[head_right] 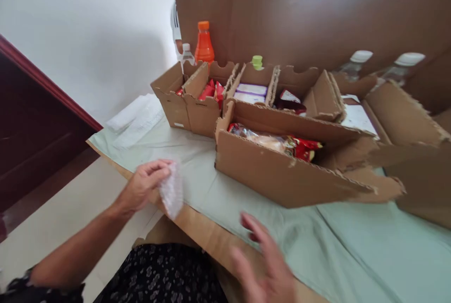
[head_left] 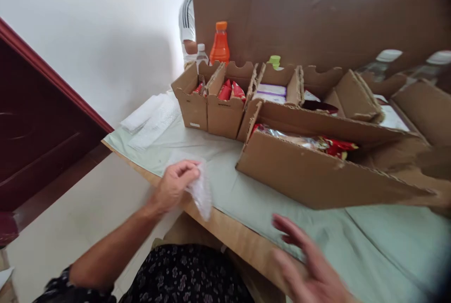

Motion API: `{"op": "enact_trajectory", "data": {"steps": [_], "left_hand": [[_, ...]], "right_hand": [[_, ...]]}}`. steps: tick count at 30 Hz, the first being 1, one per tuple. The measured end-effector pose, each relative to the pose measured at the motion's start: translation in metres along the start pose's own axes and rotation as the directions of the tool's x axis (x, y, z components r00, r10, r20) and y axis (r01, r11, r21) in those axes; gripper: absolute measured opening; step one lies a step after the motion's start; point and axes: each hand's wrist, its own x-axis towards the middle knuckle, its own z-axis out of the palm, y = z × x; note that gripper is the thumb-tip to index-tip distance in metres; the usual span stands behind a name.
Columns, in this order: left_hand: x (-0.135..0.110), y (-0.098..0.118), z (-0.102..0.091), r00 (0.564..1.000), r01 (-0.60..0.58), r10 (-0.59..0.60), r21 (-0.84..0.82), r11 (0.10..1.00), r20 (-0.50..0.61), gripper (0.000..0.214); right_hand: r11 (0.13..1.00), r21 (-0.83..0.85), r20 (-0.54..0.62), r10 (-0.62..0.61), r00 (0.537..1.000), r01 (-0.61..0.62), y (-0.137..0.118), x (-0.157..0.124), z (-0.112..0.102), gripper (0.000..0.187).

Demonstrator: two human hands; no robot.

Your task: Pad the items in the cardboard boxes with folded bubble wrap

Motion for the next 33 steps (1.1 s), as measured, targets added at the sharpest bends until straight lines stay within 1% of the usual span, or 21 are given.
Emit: {"op": "enact_trajectory", "data": {"steps": [1, 2, 3, 4, 5, 6, 7, 8, 9, 10, 12, 14, 16, 18, 22, 24, 26, 28, 29, 31, 33], "left_hand": [[-0.012, -0.003, 0.025, 0.997, 0.029, -0.026, -0.038, 0.999, 0.077, 0.036], [-0.024, -0.006, 0.047, 0.984, 0.062, -0.047, -0.082, 0.995, 0.170, 0.038], [-0.036, -0.009, 0.065, 0.959, 0.092, -0.052, -0.134, 0.987, 0.278, 0.039], [-0.046, -0.011, 0.077, 0.928, 0.106, -0.036, -0.168, 0.980, 0.372, 0.039], [-0.054, -0.012, 0.085, 0.898, 0.090, -0.001, -0.182, 0.979, 0.440, 0.038], [-0.061, -0.014, 0.087, 0.882, 0.033, 0.051, -0.170, 0.985, 0.469, 0.035], [-0.065, -0.017, 0.085, 0.881, -0.064, 0.115, -0.125, 0.990, 0.459, 0.031], [-0.066, -0.021, 0.080, 0.890, -0.187, 0.189, -0.046, 0.981, 0.415, 0.027], [-0.065, -0.026, 0.073, 0.893, -0.311, 0.274, 0.049, 0.949, 0.358, 0.025], [-0.063, -0.031, 0.067, 0.882, -0.415, 0.358, 0.146, 0.898, 0.307, 0.023], [-0.056, -0.043, 0.056, 0.832, -0.551, 0.483, 0.301, 0.779, 0.273, 0.023], [-0.049, -0.054, 0.051, 0.785, -0.620, 0.528, 0.391, 0.680, 0.325, 0.021], [-0.046, -0.061, 0.049, 0.753, -0.658, 0.522, 0.428, 0.619, 0.401, 0.021], [-0.045, -0.063, 0.047, 0.729, -0.682, 0.511, 0.433, 0.589, 0.455, 0.023], [-0.044, -0.065, 0.041, 0.705, -0.704, 0.511, 0.399, 0.587, 0.492, 0.026], [-0.043, -0.068, 0.039, 0.699, -0.709, 0.523, 0.377, 0.597, 0.487, 0.027], [-0.042, -0.072, 0.038, 0.699, -0.708, 0.539, 0.351, 0.613, 0.469, 0.027], [-0.040, -0.075, 0.037, 0.703, -0.705, 0.555, 0.332, 0.627, 0.445, 0.026], [-0.039, -0.076, 0.037, 0.703, -0.706, 0.560, 0.331, 0.627, 0.439, 0.027], [-0.037, -0.076, 0.035, 0.692, -0.717, 0.564, 0.338, 0.610, 0.451, 0.028], [-0.037, -0.076, 0.032, 0.668, -0.739, 0.565, 0.348, 0.577, 0.483, 0.030]], "right_hand": [[0.998, 0.054, 0.063, -0.020, 0.998, 0.016, -0.015, 0.002, 0.014, 0.066], [0.995, 0.100, 0.091, 0.006, 0.996, -0.015, -0.025, 0.006, 0.027, 0.076], [0.990, 0.122, 0.075, 0.068, 0.995, -0.077, -0.030, 0.010, 0.036, 0.078], [0.980, 0.127, 0.020, 0.151, 0.988, -0.152, -0.029, 0.014, 0.042, 0.075], [0.968, 0.124, -0.050, 0.226, 0.973, -0.219, -0.025, 0.017, 0.044, 0.069], [0.956, 0.115, -0.125, 0.284, 0.951, -0.270, -0.018, 0.018, 0.042, 0.063], [0.948, 0.102, -0.190, 0.317, 0.929, -0.303, -0.011, 0.019, 0.038, 0.059], [0.944, 0.088, -0.235, 0.330, 0.914, -0.318, -0.004, 0.018, 0.031, 0.056], [0.942, 0.072, -0.256, 0.335, 0.907, -0.328, 0.002, 0.016, 0.024, 0.056], [0.938, 0.055, -0.257, 0.344, 0.903, -0.342, 0.006, 0.014, 0.017, 0.056], [0.927, 0.023, -0.242, 0.369, 0.897, -0.375, 0.010, 0.009, 0.005, 0.058], [0.913, -0.013, -0.235, 0.393, 0.889, -0.407, 0.011, 0.005, -0.002, 0.059], [0.903, -0.052, -0.242, 0.402, 0.883, -0.426, 0.013, 0.002, -0.007, 0.058], [0.896, -0.091, -0.244, 0.403, 0.882, -0.434, 0.014, -0.001, -0.009, 0.055], [0.902, -0.126, -0.235, 0.376, 0.896, -0.412, 0.018, -0.005, -0.014, 0.049], [0.917, -0.141, -0.254, 0.330, 0.909, -0.373, 0.018, -0.005, -0.015, 0.045], [0.937, -0.179, -0.303, 0.236, 0.923, -0.298, 0.017, -0.003, -0.014, 0.037], [0.954, -0.239, -0.346, 0.092, 0.934, -0.182, 0.014, 0.001, -0.010, 0.029], [0.956, -0.273, -0.345, 0.011, 0.938, -0.111, 0.013, 0.003, -0.006, 0.026], [0.938, -0.345, -0.268, -0.129, 0.955, 0.030, 0.010, 0.006, 0.001, 0.022], [0.907, -0.402, -0.133, -0.194, 0.972, 0.126, 0.008, 0.007, 0.004, 0.022]]}}
